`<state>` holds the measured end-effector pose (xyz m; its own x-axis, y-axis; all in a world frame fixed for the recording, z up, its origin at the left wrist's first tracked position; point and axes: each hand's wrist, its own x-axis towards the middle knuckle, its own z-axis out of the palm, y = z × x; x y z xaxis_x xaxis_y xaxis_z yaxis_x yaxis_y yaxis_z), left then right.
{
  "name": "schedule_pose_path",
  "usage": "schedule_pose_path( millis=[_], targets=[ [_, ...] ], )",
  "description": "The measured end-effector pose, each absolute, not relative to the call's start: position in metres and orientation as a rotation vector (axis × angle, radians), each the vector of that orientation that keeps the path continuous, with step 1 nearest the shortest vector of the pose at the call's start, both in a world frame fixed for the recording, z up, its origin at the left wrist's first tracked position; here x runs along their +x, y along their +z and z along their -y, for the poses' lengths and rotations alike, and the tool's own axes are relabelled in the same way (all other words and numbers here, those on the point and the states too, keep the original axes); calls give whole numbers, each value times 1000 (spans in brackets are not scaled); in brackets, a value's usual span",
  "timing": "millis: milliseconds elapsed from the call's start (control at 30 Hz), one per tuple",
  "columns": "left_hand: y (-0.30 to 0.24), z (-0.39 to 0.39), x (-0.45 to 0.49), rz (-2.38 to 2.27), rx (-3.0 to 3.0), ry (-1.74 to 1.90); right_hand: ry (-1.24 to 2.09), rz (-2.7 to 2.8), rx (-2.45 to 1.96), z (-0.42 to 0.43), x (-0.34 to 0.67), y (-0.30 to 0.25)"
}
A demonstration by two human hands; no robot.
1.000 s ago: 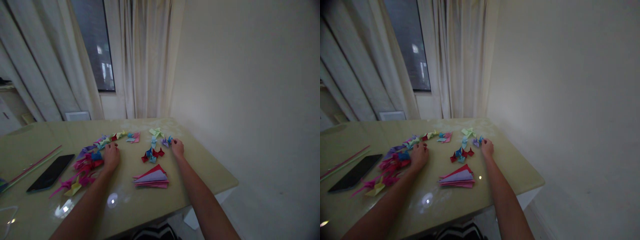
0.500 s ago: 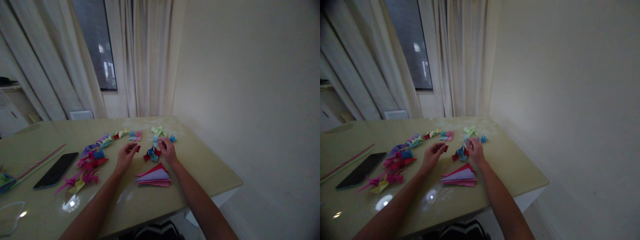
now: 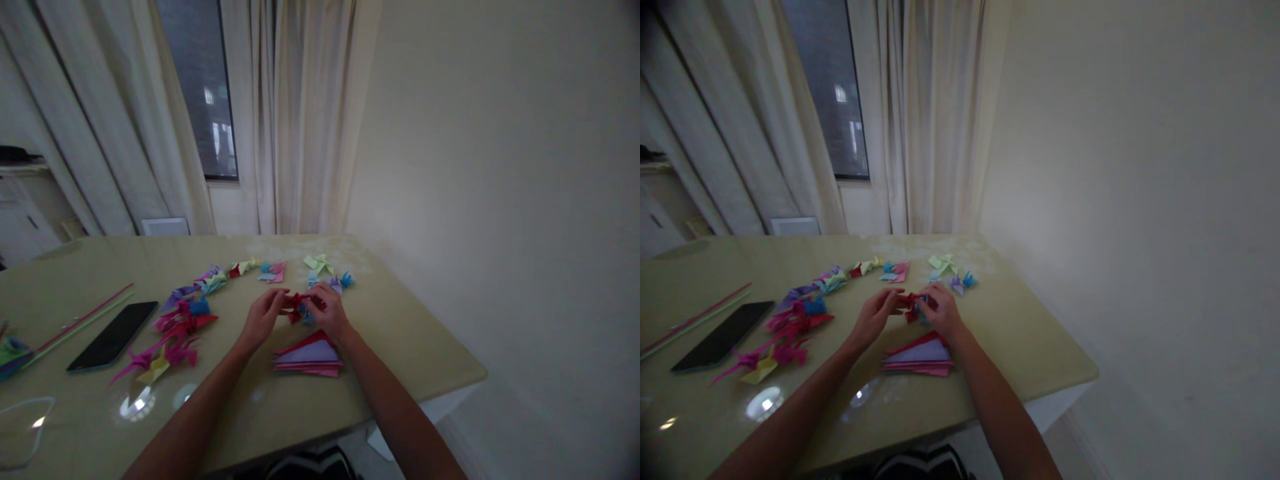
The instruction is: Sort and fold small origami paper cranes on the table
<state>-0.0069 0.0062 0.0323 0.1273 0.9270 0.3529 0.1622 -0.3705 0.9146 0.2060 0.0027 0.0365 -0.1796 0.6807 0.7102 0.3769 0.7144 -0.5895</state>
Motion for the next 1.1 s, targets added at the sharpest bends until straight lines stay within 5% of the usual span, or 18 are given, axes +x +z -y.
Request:
schedule_pose_path(
  millis=[133,300,467,733,1100],
  targets=[
    [40,-4,-47,-1980,2036,1276,322,1601,-1075,-13,239,40],
    [31,1,-101,-2749,1906,667,292,1612,-1313,-22,279,34],
    [27,-9,-102,-2381,2154,549,248,1696,-1551,-25,280,20],
    [26,-19,-74,-1820,2272,865,458,1857,-1446,-22,271,18],
    [21,-21,-75,-1736,2221,1123,344,1807,-1500,-27,275,17]
  ],
)
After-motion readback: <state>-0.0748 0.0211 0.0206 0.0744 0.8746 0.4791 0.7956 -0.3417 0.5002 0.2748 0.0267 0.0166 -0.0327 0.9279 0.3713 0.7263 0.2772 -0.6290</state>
